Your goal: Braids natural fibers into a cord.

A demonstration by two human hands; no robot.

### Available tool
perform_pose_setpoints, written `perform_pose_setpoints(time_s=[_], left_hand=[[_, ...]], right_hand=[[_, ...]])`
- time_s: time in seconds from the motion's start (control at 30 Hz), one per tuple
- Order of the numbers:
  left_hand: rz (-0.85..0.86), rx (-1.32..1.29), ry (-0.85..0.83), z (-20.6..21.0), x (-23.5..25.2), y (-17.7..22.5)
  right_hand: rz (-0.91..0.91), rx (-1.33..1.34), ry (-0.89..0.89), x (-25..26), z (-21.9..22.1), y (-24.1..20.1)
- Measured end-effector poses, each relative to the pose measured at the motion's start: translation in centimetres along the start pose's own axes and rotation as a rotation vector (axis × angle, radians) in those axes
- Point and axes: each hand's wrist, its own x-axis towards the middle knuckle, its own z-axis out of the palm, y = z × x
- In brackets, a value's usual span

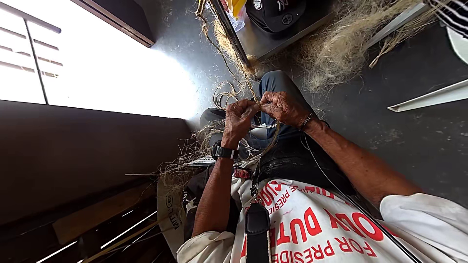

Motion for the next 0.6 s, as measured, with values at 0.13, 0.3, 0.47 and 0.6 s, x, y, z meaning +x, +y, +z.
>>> perform_pose_setpoints(time_s=[0.13,0.3,0.47,0.6], left_hand=[[0.057,0.143,0.11,0.6,1.1,-1.4],[-0.003,0.272,0.242,1.8,1.3,-3.1],[-0.259,-0.02,0.197,2.8,0.1,-1.5],[-0.361,-0.255,0.176,2.7,-1.2,-0.4]], right_hand=[[0.02,-0.269,-0.024,-0.1,-0.4,-0.2],[0.057,-0.51,0.004,-0.7,-1.2,-2.3],[0.015,-0.491,-0.154,-2.9,2.1,-2.2],[-0.042,-0.396,-0.336,-3.7,2.1,-1.1]])
